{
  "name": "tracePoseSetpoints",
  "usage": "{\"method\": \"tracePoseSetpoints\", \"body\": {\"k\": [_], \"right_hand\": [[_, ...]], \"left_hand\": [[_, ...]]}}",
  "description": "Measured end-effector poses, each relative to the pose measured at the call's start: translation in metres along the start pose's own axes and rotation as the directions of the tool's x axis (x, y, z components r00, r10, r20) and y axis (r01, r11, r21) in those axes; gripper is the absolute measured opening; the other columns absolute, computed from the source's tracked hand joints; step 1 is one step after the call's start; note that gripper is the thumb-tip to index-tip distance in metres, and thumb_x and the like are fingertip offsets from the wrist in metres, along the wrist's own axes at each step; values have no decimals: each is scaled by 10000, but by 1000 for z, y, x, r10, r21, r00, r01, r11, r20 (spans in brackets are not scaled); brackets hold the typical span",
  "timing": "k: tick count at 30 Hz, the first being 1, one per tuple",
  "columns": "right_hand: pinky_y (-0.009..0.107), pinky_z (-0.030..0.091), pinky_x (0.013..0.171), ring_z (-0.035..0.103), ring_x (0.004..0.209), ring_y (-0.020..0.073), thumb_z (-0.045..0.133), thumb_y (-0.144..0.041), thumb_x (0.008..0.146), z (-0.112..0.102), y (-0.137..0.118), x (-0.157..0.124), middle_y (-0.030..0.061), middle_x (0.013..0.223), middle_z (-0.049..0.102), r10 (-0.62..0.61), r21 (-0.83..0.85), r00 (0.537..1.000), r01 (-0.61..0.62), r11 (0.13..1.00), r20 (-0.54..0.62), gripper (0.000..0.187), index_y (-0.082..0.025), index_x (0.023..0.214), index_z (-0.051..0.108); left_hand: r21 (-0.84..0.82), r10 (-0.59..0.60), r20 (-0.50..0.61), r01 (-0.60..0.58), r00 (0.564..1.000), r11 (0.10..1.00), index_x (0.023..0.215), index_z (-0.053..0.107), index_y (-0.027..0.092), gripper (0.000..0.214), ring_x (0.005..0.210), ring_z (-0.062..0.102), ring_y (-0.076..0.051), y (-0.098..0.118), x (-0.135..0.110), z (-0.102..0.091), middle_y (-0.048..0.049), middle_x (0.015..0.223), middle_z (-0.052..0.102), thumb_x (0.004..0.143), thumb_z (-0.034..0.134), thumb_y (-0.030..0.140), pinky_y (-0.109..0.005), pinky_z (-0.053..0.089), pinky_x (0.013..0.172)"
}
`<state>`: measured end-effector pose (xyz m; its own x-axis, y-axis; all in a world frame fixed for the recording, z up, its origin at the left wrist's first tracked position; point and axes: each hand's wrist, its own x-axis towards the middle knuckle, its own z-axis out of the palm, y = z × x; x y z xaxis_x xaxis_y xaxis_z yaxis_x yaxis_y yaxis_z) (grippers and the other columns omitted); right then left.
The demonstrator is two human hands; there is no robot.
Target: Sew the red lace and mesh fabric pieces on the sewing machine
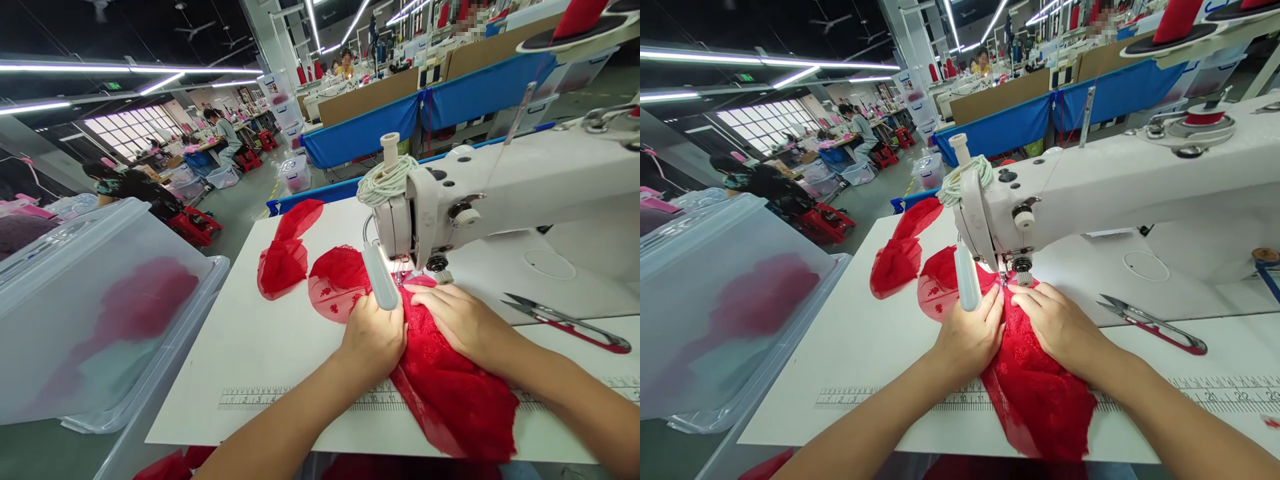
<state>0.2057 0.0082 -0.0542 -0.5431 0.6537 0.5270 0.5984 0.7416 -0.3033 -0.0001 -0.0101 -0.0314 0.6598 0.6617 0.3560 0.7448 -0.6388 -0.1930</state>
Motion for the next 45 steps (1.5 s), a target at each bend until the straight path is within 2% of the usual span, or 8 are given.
{"method": "tracePoseSetpoints", "body": {"k": [11, 17, 23, 30, 35, 40, 42, 45], "right_hand": [[366, 577, 790, 638, 913, 222, 374, 8, 844, -8, 4, 8, 90, 1118, 735, -67, -36, 998, 67, 997, 9, 454, -175, 1149, 655], [367, 576, 747, 619, 863, 231, 359, 10, 830, -7, 5, 7, 77, 1009, 740, -27, -14, 999, 27, 1000, 39, 420, -197, 1030, 665], [402, 574, 814, 625, 924, 245, 378, 10, 821, -5, 6, 6, 97, 1132, 730, 48, 16, 997, -49, 999, 56, 452, -192, 1104, 668], [373, 580, 740, 618, 847, 231, 353, 7, 849, -8, 7, 10, 94, 1087, 746, -25, -9, 999, 25, 1000, 23, 427, -169, 1107, 644], [337, 552, 749, 604, 832, 216, 342, -108, 985, -16, -1, 14, 84, 1022, 736, 31, 37, 997, -34, 999, 69, 327, -205, 972, 654], [363, 561, 752, 627, 857, 218, 385, -100, 942, -17, 2, 14, 76, 1022, 736, -26, -28, 999, 28, 999, 48, 316, -199, 1046, 666], [377, 569, 786, 643, 894, 219, 385, -107, 945, -17, 3, 12, 78, 1051, 735, -44, -47, 998, 46, 998, 41, 329, -197, 1096, 664], [386, 563, 837, 651, 945, 219, 372, -115, 967, -16, 3, 9, 104, 1163, 716, -75, -72, 997, 75, 995, 5, 335, -188, 1080, 680]], "left_hand": [[3, -8, 64, 8, 998, 1000, 1120, 638, 76, 312, 957, 661, -300, -1, 2, -1, -211, 1117, 682, 978, 370, 152, -410, 483, 682], [1, -25, 73, 25, 997, 1000, 1148, 632, 84, 311, 947, 647, -297, -2, 2, -5, -205, 1129, 679, 1005, 387, 212, -418, 477, 731], [4, -39, 126, 39, 991, 999, 1146, 630, 105, 270, 969, 636, -295, -2, 2, -7, -189, 1099, 683, 1012, 446, 249, -415, 455, 778], [18, -46, 139, 44, 989, 999, 1146, 635, 96, 291, 967, 633, -299, -1, 3, -9, -198, 1126, 680, 1018, 422, 247, -410, 444, 757], [5, -60, 135, 60, 989, 998, 1142, 646, 95, 307, 971, 630, -299, -2, 5, -9, -197, 1138, 684, 1019, 419, 261, -410, 452, 759], [-34, -83, 88, 86, 993, 996, 1070, 648, 114, 261, 963, 619, -295, -6, 6, -9, -178, 1093, 679, 994, 495, 312, -417, 481, 782], [-90, -52, 74, 59, 996, 994, 997, 646, 130, 204, 923, 614, -273, -8, 6, -11, -152, 1026, 672, 984, 491, 262, -382, 486, 739], [-190, 67, 111, -45, 992, 981, 927, 620, 153, 251, 706, 563, -191, -9, 5, -17, -73, 846, 626, 980, 376, 125, -303, 419, 582]]}}
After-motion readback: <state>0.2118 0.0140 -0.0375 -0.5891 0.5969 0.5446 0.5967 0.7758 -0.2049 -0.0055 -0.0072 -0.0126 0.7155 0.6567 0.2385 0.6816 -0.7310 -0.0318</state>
